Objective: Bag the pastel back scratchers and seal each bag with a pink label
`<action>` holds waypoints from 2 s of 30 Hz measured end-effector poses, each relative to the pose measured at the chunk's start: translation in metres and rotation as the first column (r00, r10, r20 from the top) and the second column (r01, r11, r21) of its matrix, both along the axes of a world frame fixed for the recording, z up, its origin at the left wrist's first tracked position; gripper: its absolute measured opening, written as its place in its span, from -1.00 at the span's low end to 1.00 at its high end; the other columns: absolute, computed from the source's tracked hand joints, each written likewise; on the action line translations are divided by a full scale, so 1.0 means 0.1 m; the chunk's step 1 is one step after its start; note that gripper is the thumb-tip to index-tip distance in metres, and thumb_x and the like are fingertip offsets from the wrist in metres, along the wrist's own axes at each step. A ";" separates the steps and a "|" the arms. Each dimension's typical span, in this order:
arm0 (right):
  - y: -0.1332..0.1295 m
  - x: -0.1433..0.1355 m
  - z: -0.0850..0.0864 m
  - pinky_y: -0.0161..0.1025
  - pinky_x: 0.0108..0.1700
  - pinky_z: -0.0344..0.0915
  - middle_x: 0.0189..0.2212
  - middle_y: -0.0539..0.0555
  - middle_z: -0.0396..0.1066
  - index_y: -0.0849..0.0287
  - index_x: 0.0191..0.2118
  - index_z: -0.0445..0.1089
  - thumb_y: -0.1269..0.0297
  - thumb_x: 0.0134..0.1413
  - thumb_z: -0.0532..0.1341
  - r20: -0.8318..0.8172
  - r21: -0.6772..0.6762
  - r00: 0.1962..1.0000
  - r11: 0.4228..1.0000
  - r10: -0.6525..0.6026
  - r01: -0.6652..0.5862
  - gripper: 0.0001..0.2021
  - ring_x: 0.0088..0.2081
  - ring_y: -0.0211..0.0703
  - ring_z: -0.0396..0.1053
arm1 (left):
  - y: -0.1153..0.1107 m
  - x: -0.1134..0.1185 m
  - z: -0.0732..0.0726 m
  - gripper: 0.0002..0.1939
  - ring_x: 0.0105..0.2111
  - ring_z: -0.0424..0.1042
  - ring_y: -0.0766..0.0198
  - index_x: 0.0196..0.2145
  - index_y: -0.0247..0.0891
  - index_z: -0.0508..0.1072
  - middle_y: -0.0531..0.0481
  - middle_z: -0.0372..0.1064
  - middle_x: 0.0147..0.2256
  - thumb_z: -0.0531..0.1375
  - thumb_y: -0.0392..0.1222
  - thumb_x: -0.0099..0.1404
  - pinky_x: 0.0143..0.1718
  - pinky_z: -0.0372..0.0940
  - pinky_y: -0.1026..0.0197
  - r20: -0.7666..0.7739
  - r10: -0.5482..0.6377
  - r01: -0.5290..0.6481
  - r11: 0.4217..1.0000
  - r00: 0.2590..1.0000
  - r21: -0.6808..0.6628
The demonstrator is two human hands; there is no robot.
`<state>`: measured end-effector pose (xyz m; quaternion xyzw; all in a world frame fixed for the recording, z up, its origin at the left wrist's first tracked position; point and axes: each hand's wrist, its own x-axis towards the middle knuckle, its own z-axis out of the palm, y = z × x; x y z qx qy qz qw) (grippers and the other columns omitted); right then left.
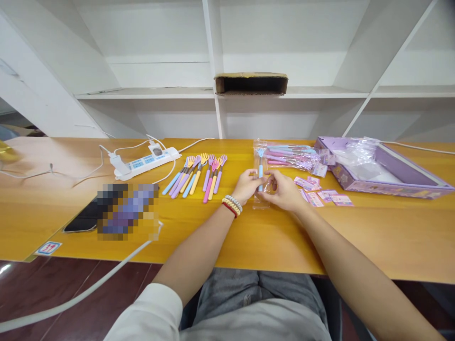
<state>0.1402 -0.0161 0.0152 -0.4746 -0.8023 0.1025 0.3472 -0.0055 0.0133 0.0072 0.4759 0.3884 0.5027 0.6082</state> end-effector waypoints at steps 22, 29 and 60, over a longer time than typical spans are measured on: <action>0.05 0.09 -0.05 -0.33 -0.43 0.23 -0.45 0.00 0.38 0.14 0.02 0.12 0.05 -0.06 0.21 -0.296 -0.304 0.933 0.905 0.206 -0.296 -0.47 -0.50 -0.28 0.30 | 0.05 -0.03 0.03 -0.25 -0.58 0.35 0.36 0.11 -0.18 -0.11 0.07 0.30 -0.46 0.21 -0.33 0.05 -0.46 0.35 0.20 0.100 0.213 -0.188 0.959 0.972 -0.213; 0.02 0.01 -0.02 -0.33 -0.43 0.21 -0.39 0.01 0.40 0.12 0.00 0.27 0.24 -0.07 0.23 -0.161 -0.174 0.946 0.936 0.280 -0.307 -0.55 -0.53 -0.33 0.24 | 0.10 -0.09 0.05 -0.33 -0.54 0.36 0.38 0.05 -0.16 -0.01 0.08 0.31 -0.43 0.20 -0.36 0.02 -0.46 0.36 0.24 0.152 0.228 -0.199 0.962 0.962 -0.185; 0.19 0.07 -0.09 -0.30 -0.43 0.18 -0.52 0.04 0.36 0.23 -0.47 0.34 0.01 -0.13 0.23 -0.438 -0.238 0.898 0.969 -0.045 -0.068 -0.68 -0.50 -0.29 0.23 | -0.05 -0.02 0.10 -0.75 -0.52 0.37 0.36 -0.34 -0.28 0.36 -0.01 0.38 -0.42 0.23 -0.10 0.04 -0.51 0.30 0.27 0.158 -0.089 0.101 0.992 0.983 -0.072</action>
